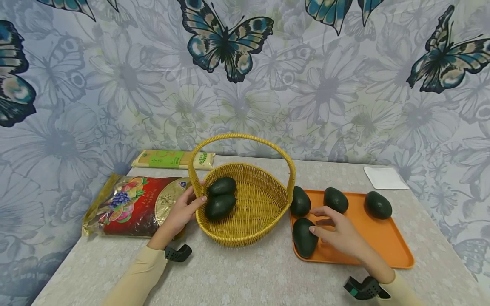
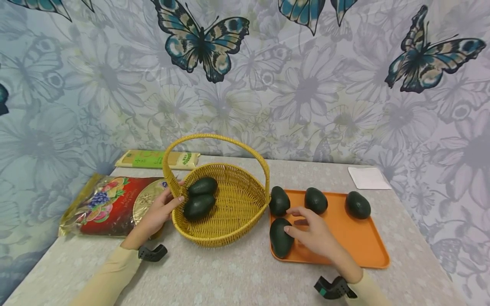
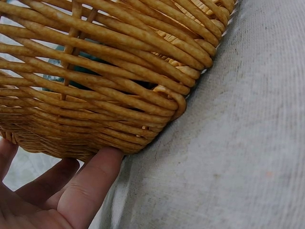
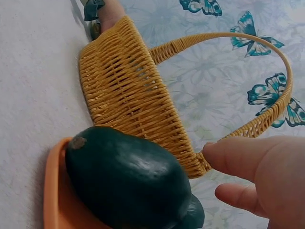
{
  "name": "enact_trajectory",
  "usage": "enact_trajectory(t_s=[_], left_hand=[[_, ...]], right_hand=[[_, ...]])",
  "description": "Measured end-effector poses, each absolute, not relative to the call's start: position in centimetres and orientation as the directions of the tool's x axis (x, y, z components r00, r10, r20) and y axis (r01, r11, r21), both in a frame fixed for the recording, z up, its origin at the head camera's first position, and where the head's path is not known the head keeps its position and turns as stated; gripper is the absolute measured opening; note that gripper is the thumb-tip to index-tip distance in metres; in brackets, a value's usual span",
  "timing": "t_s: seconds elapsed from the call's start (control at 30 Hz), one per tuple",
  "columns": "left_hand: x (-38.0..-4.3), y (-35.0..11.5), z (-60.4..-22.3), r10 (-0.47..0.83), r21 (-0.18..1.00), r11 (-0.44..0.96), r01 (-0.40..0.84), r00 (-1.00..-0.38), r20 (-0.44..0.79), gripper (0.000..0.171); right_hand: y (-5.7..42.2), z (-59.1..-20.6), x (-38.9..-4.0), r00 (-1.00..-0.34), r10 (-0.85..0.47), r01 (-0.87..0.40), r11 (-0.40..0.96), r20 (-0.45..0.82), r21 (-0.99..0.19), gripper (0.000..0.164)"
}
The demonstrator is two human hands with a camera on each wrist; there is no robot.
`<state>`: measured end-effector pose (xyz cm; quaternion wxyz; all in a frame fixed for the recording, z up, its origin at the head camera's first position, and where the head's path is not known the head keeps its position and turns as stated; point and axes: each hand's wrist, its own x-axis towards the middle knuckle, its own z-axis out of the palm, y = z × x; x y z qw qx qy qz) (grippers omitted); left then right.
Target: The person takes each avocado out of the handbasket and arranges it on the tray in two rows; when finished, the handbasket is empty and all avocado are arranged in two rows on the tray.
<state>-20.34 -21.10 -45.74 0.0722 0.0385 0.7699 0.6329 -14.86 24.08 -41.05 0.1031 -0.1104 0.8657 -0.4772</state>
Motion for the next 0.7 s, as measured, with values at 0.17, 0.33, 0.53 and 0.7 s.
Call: enact_trajectory(t_s=[0.17,0.33,0.53,0.7], left_hand=[[-20.3,-21.1,-45.7,0.15,0.98,0.196,-0.032,-0.987,-0.062,0.059],[-20.3,-21.1,-45.6,0.153,0.979,0.201,-0.042,-0.985,-0.073,0.058],[-20.2,-21.0,-45.3,0.143,0.974,0.219,-0.049,-0.986,-0.082,0.057],[-20.1,-21.0,-45.1,0.141,0.971,0.232,-0.053,-0.986,-0.087,0.058]], right_hand=[[24.2,-40.6,-14.8,-0.955,-0.294,-0.126,0.535,-0.045,-0.835,0.046],[24.5,-40.5,-14.9,-0.954,-0.3,-0.193,0.547,0.024,-0.815,0.042],[24.7,-40.1,-15.0,-0.944,-0.308,-0.287,0.59,0.118,-0.754,0.036],[24.0,-38.9,-14.9,-0.938,-0.315,-0.318,0.618,0.145,-0.719,0.036]])
